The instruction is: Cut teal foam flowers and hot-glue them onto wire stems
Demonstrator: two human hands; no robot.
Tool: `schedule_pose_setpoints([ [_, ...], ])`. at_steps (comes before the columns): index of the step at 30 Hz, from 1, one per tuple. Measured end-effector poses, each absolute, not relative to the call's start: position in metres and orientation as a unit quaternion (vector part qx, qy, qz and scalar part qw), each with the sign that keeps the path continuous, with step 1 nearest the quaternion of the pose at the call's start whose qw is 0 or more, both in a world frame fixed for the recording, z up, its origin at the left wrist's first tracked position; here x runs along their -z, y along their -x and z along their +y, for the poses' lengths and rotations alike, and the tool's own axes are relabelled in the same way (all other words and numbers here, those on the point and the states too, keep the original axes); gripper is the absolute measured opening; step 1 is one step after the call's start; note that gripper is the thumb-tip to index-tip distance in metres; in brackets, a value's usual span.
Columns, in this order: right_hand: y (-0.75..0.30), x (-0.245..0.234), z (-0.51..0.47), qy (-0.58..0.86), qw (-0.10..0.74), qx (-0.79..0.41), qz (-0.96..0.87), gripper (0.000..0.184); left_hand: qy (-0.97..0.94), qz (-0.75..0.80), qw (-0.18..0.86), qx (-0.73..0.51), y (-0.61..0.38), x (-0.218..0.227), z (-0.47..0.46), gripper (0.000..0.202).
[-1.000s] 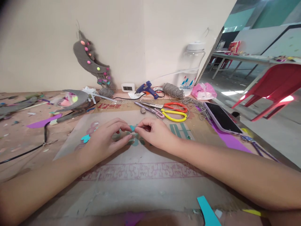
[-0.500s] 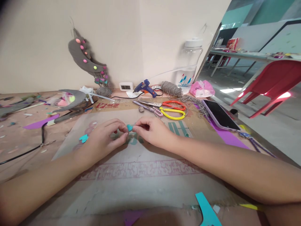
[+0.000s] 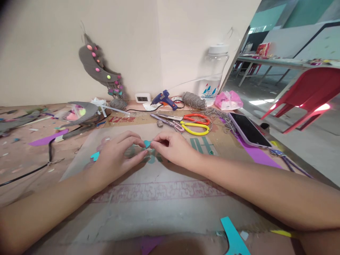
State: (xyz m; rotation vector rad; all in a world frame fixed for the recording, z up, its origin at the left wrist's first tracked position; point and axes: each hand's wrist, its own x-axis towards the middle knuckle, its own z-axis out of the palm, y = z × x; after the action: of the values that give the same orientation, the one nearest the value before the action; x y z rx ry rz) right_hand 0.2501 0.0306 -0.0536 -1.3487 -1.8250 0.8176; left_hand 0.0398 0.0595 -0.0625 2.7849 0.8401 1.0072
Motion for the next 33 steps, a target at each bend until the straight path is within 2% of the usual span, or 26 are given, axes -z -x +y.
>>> schedule_pose_setpoints([
  [5, -0.2470, 0.0537, 0.0280, 0.526, 0.346, -0.277, -0.726, 0.017, -0.904, 0.266, 0.038, -0.333, -0.0407, 0.0625, 0.0592, 0.005],
  [19, -0.2476, 0.0544, 0.0290, 0.509, 0.355, -0.277, -0.734, 0.018, -0.906, 0.254, 0.025, -0.338, -0.0417, 0.0662, 0.0614, 0.002],
  [33, -0.2478, 0.0552, 0.0302, 0.513, 0.357, -0.316, -0.714, 0.016, -0.895, 0.294, 0.091, -0.323, -0.0399, 0.0632, 0.0557, 0.005],
])
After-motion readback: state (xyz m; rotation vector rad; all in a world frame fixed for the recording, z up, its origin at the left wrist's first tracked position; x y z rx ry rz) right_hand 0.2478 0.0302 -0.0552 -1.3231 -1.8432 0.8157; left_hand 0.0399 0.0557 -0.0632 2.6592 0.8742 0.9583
